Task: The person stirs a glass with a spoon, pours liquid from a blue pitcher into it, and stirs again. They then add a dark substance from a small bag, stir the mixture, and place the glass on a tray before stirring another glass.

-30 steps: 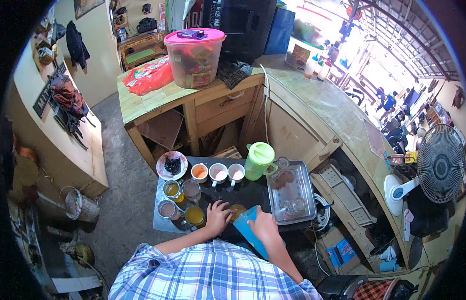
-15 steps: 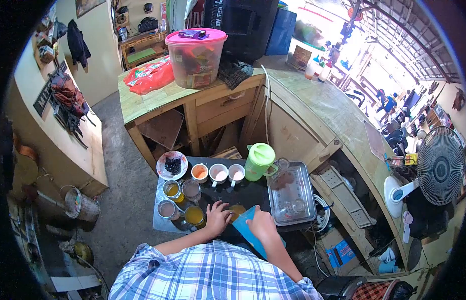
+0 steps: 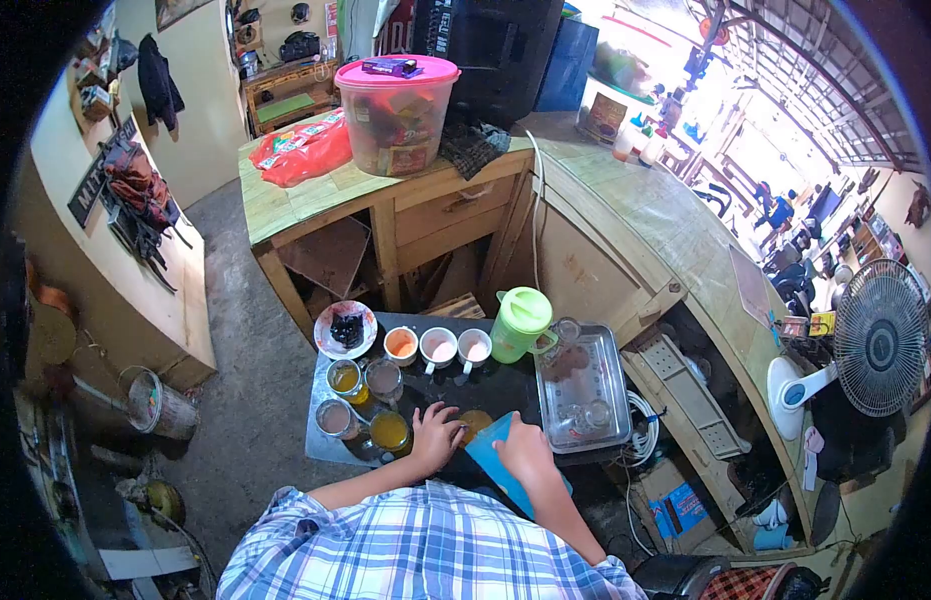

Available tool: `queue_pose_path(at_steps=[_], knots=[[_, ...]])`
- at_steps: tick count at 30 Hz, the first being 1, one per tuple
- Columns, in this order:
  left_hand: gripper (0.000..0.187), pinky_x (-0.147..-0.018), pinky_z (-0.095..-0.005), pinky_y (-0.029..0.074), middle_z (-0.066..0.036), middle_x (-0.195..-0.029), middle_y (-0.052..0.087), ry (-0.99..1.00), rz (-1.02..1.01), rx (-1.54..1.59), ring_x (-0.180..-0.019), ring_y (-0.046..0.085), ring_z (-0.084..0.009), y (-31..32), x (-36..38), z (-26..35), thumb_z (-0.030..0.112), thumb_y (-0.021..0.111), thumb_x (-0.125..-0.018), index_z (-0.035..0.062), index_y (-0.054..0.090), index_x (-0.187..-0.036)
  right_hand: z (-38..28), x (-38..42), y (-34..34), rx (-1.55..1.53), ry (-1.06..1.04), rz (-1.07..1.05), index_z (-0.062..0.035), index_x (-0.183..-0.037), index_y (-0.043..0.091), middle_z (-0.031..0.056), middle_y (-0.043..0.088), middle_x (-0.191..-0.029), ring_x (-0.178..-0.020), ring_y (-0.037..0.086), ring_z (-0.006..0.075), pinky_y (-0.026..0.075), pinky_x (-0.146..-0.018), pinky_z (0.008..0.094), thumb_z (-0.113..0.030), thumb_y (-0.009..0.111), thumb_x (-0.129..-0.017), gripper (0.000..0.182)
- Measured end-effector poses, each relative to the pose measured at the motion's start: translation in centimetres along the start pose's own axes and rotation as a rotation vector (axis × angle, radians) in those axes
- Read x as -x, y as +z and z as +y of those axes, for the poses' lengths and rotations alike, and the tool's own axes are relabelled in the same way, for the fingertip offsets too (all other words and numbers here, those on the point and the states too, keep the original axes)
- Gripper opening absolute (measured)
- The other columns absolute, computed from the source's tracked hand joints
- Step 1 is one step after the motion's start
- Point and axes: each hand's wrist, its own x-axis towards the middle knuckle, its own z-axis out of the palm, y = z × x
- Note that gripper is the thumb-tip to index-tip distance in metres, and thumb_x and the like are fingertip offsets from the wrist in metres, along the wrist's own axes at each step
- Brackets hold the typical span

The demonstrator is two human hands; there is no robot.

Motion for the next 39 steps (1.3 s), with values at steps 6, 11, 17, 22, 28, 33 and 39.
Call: queue_pose_path(at_steps=[6,11,17,22,28,33,39], knots=[[0.017,-0.1,-0.0682,0.027,-0.004,-0.12,0.061,0.002,-0.002,-0.001,-0.125,0.045,-0.0291,0.1,0.0,-0.1,0.029,0.066,-0.083,0.0177,0.074,-0.093,3.3,0.1,1.0,-0.081,-0.044,0.039,0.0027,-0.139,0.041,0.0291,0.062,-0.111,-0.106,0.061,0.0396,0.049,-0.092,0.0462,-0.028,0.071,-0.081,0.072],[0.017,-0.1,-0.0682,0.027,-0.004,-0.12,0.061,0.013,-0.007,0.015,-0.125,0.045,-0.029,0.0,-0.1,-0.2,0.028,0.067,-0.082,0.0173,0.075,-0.093,6.8,0.6,1.3,-0.421,-0.171,0.074,-0.0004,-0.135,0.05,0.0253,0.066,-0.107,-0.099,0.066,0.0329,0.051,-0.087,0.0396,-0.031,0.076,-0.075,0.072],[0.017,-0.1,-0.0684,0.026,-0.004,-0.12,0.061,0.024,-0.016,0.019,-0.125,0.045,-0.0296,-0.1,-0.2,-0.2,0.028,0.067,-0.083,0.0171,0.075,-0.093,9.1,-1.4,4.6,-0.708,0.123,0.476,-0.0039,-0.122,0.062,0.0162,0.069,-0.082,-0.072,0.067,0.019,0.053,-0.07,0.0322,-0.034,0.08,-0.072,0.062],[0.016,-0.1,-0.0693,0.025,-0.005,-0.122,0.06,0.022,-0.024,0.025,-0.126,0.044,-0.0304,-0.4,-0.3,0.1,0.026,0.067,-0.083,0.0172,0.075,-0.093,9.8,-5.0,7.9,-1.347,0.075,0.612,-0.0085,-0.114,0.047,0.0041,0.062,-0.075,-0.063,0.051,0.0077,0.038,-0.056,0.023,-0.012,0.069,-0.085,0.037],[0.015,-0.102,-0.0695,0.022,-0.005,-0.124,0.058,0.056,-0.01,0.006,-0.128,0.041,-0.0299,-0.8,-0.3,0.3,0.025,0.067,-0.083,0.0168,0.075,-0.093,10.3,-9.9,12.3,-1.302,0.005,0.642,-0.0082,-0.116,0.037,0.0072,0.059,-0.086,-0.077,0.052,0.0102,0.04,-0.067,0.025,-0.014,0.062,-0.091,0.036],[0.014,-0.103,-0.0673,0.021,-0.003,-0.115,0.059,0.141,0.003,0.08,-0.122,0.044,-0.0292,-1.4,-0.7,0.2,0.024,0.072,-0.078,0.017,0.075,-0.09,11.7,-14.3,14.3,-1.125,-0.03,0.758,-0.0054,-0.118,0.037,0.0074,0.057,-0.087,-0.077,0.052,0.0133,0.041,-0.069,0.0277,-0.018,0.063,-0.093,0.038],[0.016,-0.105,-0.0638,0.019,-0.002,-0.113,0.059,0.202,0.046,0.157,-0.121,0.045,-0.0293,-1.9,-1.1,0.4,0.024,0.075,-0.073,0.0185,0.074,-0.087,5.0,-5.9,6.6,-0.394,-0.357,1.236,-0.0007,-0.12,0.046,0.0181,0.052,-0.119,-0.098,0.051,0.0311,0.043,-0.086,0.0401,-0.013,0.075,-0.077,0.054]])
